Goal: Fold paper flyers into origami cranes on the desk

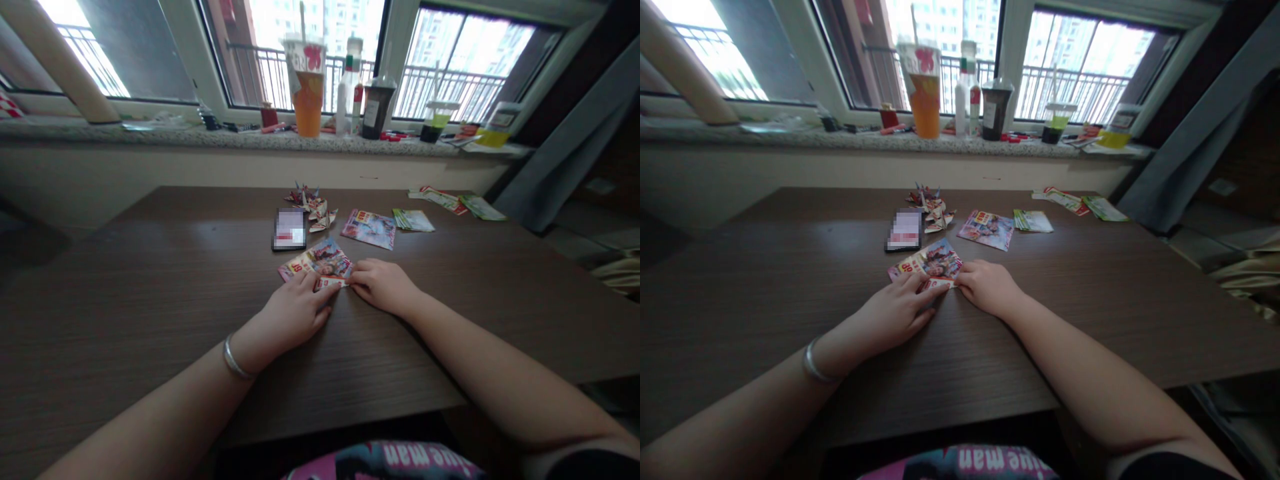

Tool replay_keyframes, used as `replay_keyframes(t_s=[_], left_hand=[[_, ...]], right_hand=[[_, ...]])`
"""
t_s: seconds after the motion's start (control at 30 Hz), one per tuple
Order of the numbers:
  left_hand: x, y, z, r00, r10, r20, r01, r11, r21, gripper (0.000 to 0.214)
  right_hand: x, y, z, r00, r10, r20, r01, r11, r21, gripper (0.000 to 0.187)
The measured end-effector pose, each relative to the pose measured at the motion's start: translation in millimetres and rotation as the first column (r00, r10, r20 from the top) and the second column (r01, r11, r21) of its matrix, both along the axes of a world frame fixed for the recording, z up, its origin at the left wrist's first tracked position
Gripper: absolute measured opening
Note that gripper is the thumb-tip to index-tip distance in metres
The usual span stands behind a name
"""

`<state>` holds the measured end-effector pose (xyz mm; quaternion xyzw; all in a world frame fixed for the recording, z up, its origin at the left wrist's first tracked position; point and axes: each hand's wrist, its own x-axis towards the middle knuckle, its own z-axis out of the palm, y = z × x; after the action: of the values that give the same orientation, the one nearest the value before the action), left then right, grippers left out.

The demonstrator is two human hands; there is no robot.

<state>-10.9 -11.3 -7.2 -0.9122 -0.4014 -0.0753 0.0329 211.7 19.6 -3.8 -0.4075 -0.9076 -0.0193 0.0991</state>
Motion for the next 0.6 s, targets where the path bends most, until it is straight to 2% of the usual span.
replay_keyframes(t_s=[0.27, 0.6], left_hand=[[-0.4, 0.9, 0.1, 1.0, -0.006, 0.006, 0.006, 1.0, -0.001, 0.046], [-0.2, 1.2, 1.3, 1.0, -0.022, -0.018, 0.023, 1.0, 0.013, 0.047]], right_hand=[[-1.0, -4.2, 1.5, 0.999, 0.03, 0.031, -0.032, 0.998, 0.046, 0.025], [-3.6, -7.9, 6.8, 0.999, 0.026, 0.034, -0.026, 1.0, -0.001, 0.026]])
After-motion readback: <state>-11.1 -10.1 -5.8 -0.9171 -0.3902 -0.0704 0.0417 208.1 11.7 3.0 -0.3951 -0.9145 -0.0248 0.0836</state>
